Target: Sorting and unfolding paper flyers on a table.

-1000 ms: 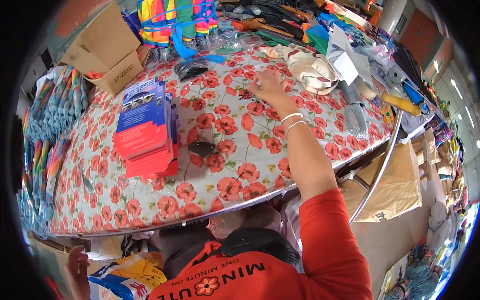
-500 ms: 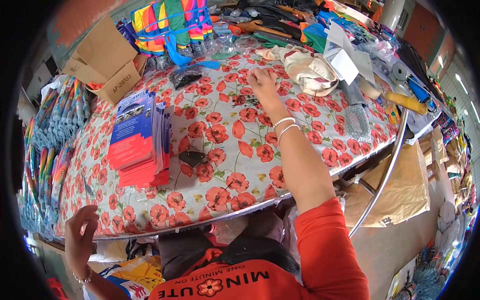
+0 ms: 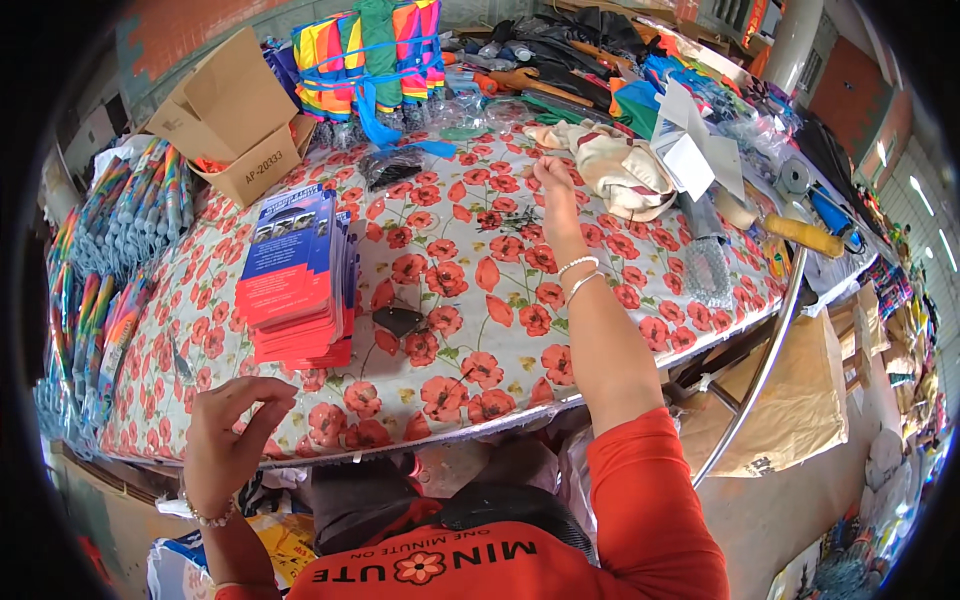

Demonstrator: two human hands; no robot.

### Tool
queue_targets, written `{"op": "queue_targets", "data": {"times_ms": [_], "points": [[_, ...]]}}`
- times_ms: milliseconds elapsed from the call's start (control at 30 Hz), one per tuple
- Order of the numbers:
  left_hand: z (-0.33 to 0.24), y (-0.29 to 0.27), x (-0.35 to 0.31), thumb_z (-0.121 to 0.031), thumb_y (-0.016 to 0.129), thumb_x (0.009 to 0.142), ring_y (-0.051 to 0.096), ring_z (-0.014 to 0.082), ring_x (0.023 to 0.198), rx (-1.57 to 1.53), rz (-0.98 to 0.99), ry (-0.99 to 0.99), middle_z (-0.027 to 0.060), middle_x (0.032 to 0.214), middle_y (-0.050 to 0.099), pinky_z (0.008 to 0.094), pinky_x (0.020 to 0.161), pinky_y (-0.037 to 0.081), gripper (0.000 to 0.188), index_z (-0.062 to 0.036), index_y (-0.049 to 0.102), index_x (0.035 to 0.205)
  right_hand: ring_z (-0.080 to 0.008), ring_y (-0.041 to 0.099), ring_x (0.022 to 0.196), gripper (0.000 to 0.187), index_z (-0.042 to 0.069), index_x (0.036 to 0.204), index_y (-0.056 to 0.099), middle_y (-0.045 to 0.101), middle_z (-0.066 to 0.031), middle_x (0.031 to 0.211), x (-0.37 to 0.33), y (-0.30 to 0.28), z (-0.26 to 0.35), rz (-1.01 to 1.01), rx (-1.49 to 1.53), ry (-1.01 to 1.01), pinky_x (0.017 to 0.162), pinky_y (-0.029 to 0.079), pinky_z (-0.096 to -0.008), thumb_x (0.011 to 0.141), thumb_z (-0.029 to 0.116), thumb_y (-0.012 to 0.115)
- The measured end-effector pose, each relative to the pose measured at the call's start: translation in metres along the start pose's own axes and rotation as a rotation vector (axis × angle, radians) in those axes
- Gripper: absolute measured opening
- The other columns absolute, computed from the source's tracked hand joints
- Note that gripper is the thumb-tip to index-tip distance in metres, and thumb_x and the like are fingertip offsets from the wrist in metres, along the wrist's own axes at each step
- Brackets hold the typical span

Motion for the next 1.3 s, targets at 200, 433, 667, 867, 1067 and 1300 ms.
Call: {"op": "queue_targets", "data": {"times_ms": [200, 433, 667, 867, 1067, 1300], "points": [[0.008, 0.003, -0.007, 0.003, 0.061, 0.074, 0.062, 0.0197, 0.068, -0.017, 0.026, -0.017, 0.0130, 0.076, 0.064, 0.0257, 0.063, 0.046, 0.012, 0.0029, 0.061, 0.086, -0.0103, 0.043, 0.086, 0.011, 0.010, 0.086, 0.051, 0.056, -0.0002, 0.090, -0.001, -0.005, 0.009, -0.043, 0.048, 0.086, 0.079, 0.029, -0.0251, 0.087, 0.020, 0.049], [0.005, 0.012, -0.007, 0.001, 0.061, 0.077, 0.062, 0.0158, 0.074, -0.225, 0.064, -0.039, 0.0101, 0.080, 0.064, 0.0252, 0.067, 0.047, 0.011, 0.0026, 0.061, 0.088, -0.0128, 0.042, 0.103, 0.016, 0.012, 0.094, 0.049, 0.050, -0.0031, 0.108, -0.068, 0.085, 0.099, 0.242, 0.335, -0.007, 0.082, 0.034, -0.0306, 0.087, 0.026, 0.049], [-0.020, 0.051, 0.046, -0.002, 0.061, 0.081, 0.056, 0.0075, 0.074, -0.799, -0.115, 0.116, 0.0059, 0.088, 0.058, 0.0219, 0.063, 0.047, 0.028, 0.0008, 0.055, 0.109, -0.0162, 0.040, 0.106, 0.015, 0.009, 0.091, 0.045, 0.043, -0.0092, 0.114, -0.167, 0.159, 0.152, 0.550, 0.504, -0.044, 0.088, 0.031, -0.0298, 0.085, 0.022, 0.050], [-0.021, 0.056, 0.046, -0.002, 0.060, 0.082, 0.057, 0.0067, 0.068, -0.702, -0.141, 0.299, 0.0055, 0.085, 0.062, 0.0194, 0.058, 0.046, 0.020, 0.0016, 0.060, 0.101, -0.0178, 0.039, 0.108, 0.020, 0.006, 0.095, 0.048, 0.044, -0.0103, 0.114, -0.181, 0.155, 0.147, 0.583, 0.582, 0.119, 0.093, 0.027, -0.0303, 0.085, 0.023, 0.051], [-0.016, 0.037, 0.031, -0.002, 0.064, 0.077, 0.053, 0.0082, 0.053, -0.312, -0.172, 0.321, 0.0047, 0.064, 0.058, 0.0227, 0.046, 0.040, 0.005, -0.0004, 0.063, 0.082, -0.0180, 0.046, 0.101, 0.018, 0.006, 0.095, 0.048, 0.049, -0.0104, 0.105, -0.195, 0.170, 0.177, 0.421, -0.347, -0.501, 0.085, 0.032, -0.0304, 0.086, 0.021, 0.051], [-0.008, 0.010, 0.020, -0.001, 0.067, 0.071, 0.052, 0.0111, 0.050, -0.082, -0.216, 0.400, 0.0075, 0.063, 0.058, 0.0260, 0.045, 0.039, 0.007, -0.0015, 0.062, 0.075, -0.0158, 0.052, 0.085, 0.012, 0.005, 0.097, 0.049, 0.051, -0.0103, 0.086, -0.208, 0.188, 0.165, 0.705, -0.743, -0.062, 0.072, 0.041, -0.0293, 0.088, 0.014, 0.047]]}}
Point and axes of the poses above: each hand's wrist, its own x-axis towards the middle knuckle, its own y-axis out of the palm, z = x × y, the point moved 3 cm from there along x, towards the middle knuckle
